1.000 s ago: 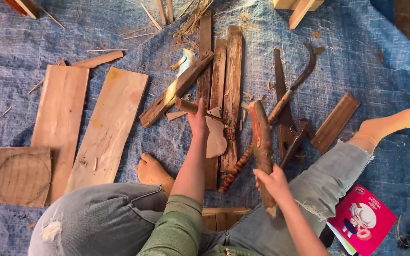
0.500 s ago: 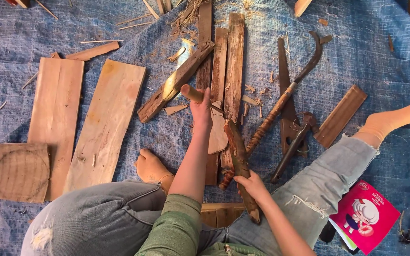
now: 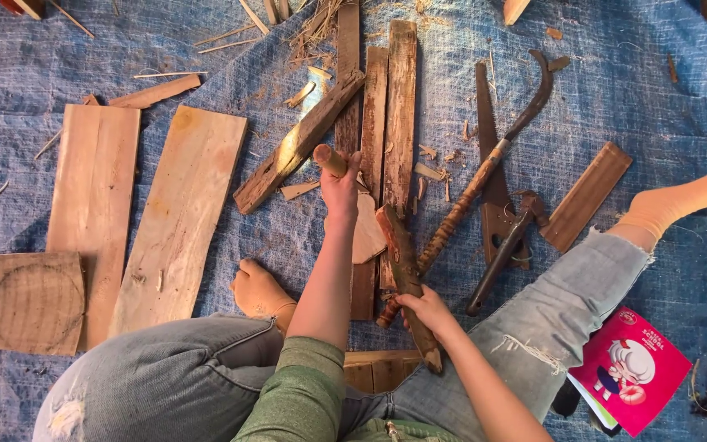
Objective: Carving details into a wooden instrument component using a hand tool and a wooden block as a mallet.
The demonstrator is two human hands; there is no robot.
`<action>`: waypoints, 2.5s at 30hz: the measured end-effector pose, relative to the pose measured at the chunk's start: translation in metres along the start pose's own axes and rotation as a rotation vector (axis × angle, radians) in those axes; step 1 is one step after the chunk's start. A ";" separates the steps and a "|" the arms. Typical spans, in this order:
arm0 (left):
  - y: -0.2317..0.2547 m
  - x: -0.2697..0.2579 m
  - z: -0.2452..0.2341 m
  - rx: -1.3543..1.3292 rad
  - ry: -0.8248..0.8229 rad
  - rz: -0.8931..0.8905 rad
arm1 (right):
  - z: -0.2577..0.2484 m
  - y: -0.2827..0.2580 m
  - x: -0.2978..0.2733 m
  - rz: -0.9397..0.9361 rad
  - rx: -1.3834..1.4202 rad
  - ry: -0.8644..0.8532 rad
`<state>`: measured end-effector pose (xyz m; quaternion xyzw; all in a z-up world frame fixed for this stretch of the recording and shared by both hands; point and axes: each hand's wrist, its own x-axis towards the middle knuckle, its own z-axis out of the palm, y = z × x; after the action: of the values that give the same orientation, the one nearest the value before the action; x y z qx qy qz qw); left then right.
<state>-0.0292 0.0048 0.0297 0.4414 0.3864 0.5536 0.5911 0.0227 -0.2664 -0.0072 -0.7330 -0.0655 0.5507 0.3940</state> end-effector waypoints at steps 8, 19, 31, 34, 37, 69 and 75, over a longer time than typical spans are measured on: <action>-0.004 -0.003 0.006 -0.010 0.037 0.000 | 0.001 0.003 0.001 -0.014 0.013 0.006; -0.015 -0.004 0.010 -0.074 0.103 -0.023 | 0.001 0.012 0.004 -0.017 0.021 -0.001; -0.020 0.021 -0.005 0.026 -0.150 -0.148 | -0.010 0.013 0.005 0.007 0.054 -0.040; -0.012 0.013 -0.003 0.098 -0.161 -0.032 | -0.018 0.018 -0.003 0.142 0.368 -0.145; -0.017 0.012 -0.002 0.076 -0.136 -0.043 | -0.034 0.018 -0.009 0.258 0.362 -0.204; -0.035 -0.001 0.000 0.140 -0.215 0.011 | 0.028 -0.109 -0.131 -1.203 -0.093 0.181; -0.026 -0.004 0.005 0.076 -0.246 0.071 | 0.036 -0.112 -0.133 -1.229 -0.207 0.058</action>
<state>-0.0162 0.0003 0.0065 0.5415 0.3158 0.5008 0.5968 -0.0214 -0.2432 0.1632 -0.6102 -0.5175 0.1939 0.5676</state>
